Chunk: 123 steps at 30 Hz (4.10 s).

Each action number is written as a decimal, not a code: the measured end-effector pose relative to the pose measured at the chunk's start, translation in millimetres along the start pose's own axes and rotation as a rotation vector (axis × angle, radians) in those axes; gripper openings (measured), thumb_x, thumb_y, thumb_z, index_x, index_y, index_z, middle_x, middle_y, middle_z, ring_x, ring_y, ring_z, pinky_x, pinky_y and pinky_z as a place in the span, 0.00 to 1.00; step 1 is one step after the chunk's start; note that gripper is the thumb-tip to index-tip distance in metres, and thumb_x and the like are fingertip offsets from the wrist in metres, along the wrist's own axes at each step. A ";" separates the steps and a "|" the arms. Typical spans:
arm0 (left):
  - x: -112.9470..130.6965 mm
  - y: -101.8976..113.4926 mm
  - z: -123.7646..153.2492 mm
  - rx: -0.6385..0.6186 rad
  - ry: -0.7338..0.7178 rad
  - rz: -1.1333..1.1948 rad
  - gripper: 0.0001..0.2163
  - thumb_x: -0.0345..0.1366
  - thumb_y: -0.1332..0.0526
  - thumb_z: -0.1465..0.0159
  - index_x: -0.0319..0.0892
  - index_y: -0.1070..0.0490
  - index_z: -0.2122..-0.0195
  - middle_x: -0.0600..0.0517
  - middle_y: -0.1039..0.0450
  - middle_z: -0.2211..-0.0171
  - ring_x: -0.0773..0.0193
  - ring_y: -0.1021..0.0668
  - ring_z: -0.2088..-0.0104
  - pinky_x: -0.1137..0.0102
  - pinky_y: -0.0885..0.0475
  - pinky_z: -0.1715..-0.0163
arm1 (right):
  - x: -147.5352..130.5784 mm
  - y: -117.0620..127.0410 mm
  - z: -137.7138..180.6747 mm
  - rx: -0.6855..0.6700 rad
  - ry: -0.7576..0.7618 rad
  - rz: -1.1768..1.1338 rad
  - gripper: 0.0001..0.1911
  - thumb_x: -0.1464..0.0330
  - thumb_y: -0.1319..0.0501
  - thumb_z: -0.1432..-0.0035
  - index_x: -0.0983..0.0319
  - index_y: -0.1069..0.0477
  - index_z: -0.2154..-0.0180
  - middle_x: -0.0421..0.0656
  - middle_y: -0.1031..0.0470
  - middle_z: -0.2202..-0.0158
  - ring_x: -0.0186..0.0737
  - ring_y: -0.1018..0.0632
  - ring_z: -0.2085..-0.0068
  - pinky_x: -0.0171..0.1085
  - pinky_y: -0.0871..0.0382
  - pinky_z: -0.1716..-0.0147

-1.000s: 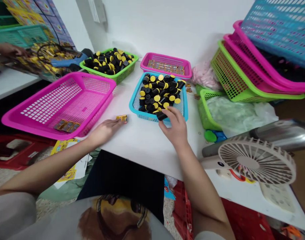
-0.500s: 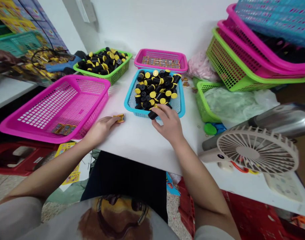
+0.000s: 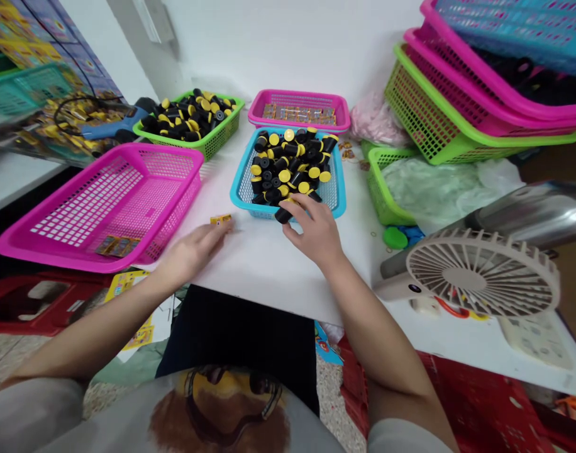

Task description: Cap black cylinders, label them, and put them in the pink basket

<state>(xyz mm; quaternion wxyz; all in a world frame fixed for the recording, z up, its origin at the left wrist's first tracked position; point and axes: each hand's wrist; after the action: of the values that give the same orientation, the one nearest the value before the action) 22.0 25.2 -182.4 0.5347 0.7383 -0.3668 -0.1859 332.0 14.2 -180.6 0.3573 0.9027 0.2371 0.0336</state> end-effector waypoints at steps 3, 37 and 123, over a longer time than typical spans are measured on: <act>19.0 -7.8 -0.1 -0.182 -0.139 -0.014 0.22 0.26 0.50 0.26 0.42 0.33 0.33 0.44 0.22 0.43 0.58 0.20 0.45 0.67 0.23 0.46 | 1.5 -2.0 0.7 0.005 -0.001 -0.019 0.19 0.68 0.38 0.36 0.52 0.29 0.43 0.48 0.22 0.44 0.51 0.20 0.42 0.48 0.25 0.47; 43.9 -35.2 -109.8 0.451 -0.198 0.843 0.33 0.48 0.52 0.22 0.41 0.41 0.87 0.57 0.38 0.91 0.75 0.35 0.89 0.77 0.43 0.86 | -7.7 8.8 -6.6 0.394 -0.509 -0.946 0.18 0.46 0.34 0.37 0.50 0.25 0.54 0.38 0.21 0.59 0.38 0.16 0.61 0.37 0.16 0.66; 65.2 -35.9 -103.4 -0.319 0.038 1.904 0.31 0.33 0.31 0.45 0.42 0.45 0.44 0.65 0.33 0.77 0.71 0.28 0.79 0.74 0.34 0.75 | -39.1 6.5 1.3 0.160 0.231 -0.239 0.31 0.68 0.32 0.42 0.51 0.34 0.38 0.44 0.17 0.49 0.52 0.17 0.47 0.54 0.18 0.52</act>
<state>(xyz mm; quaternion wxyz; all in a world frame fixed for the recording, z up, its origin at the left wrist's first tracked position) 146.4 50.2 -170.8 0.5613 0.0530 -0.7734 0.2898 300.3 -8.4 -173.0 0.2561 0.8840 0.3839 0.0753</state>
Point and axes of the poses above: each hand's wrist, its own z-axis away from the middle knuckle, its own y-axis out of the back of the hand, x = y × z
